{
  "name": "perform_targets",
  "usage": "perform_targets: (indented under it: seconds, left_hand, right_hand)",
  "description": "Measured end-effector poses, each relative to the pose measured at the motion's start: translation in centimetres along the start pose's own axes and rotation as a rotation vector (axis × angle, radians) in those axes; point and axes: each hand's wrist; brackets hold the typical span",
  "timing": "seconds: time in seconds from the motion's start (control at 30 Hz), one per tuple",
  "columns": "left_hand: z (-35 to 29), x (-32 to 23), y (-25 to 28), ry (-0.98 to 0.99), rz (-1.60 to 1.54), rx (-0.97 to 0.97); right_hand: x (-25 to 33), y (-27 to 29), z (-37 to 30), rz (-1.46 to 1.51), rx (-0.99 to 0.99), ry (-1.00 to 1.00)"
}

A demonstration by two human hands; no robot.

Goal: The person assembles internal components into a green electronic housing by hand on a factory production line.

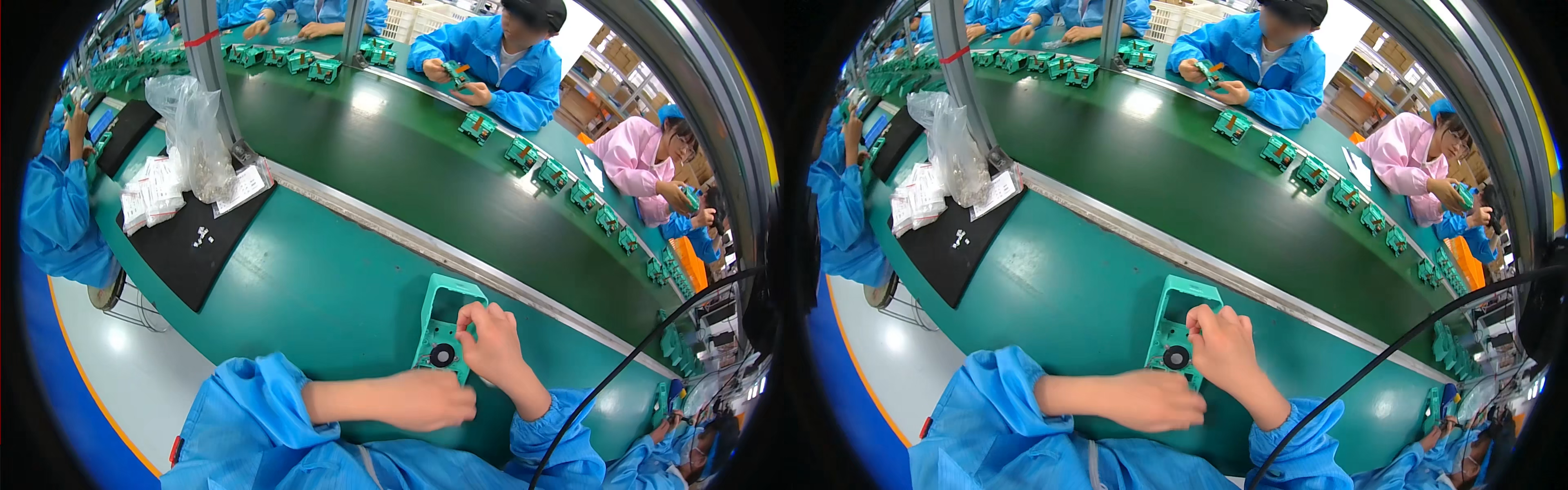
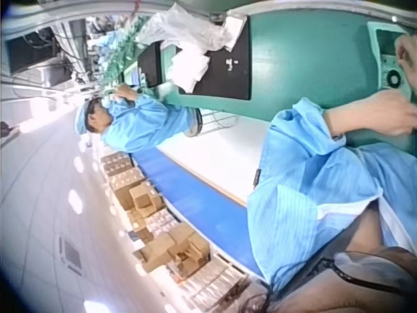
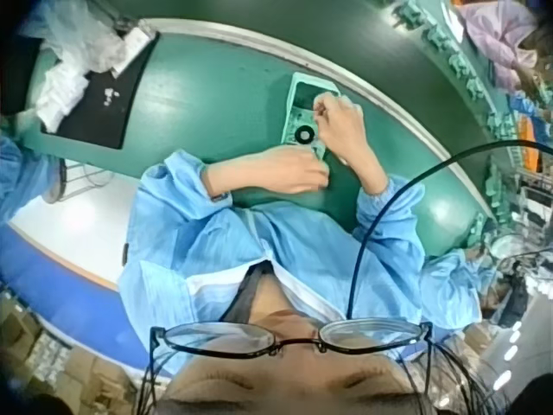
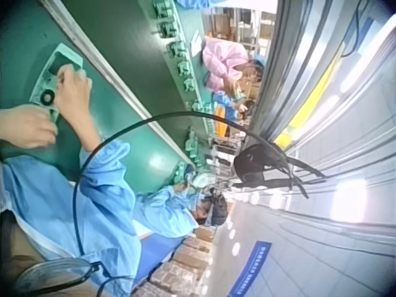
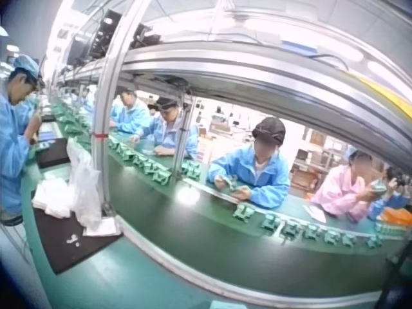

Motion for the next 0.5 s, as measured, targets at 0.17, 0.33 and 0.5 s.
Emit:
perform_targets:
  seconds: [0.17,0.33,0.5]
  left_hand:
    - [-0.1,0.2,-4.1,-0.190,0.414,-0.176]
    - [0.1,0.6,-5.3,-0.186,0.431,-0.177]
    - [0.2,0.5,-5.6,-0.175,0.553,-0.131]
  right_hand:
    - [1.3,-0.1,0.5,-0.184,0.045,0.012]
    - [0.9,0.0,1.2,-0.270,0.129,-0.009]
    - [0.6,0.0,1.5,-0.284,0.135,0.016]
Point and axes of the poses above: each hand's wrist, its own z-axis towards the middle knuckle, its own y-axis out of the back of the hand, x = y × z, and after that the axes turned 4 degrees about y, right-handed
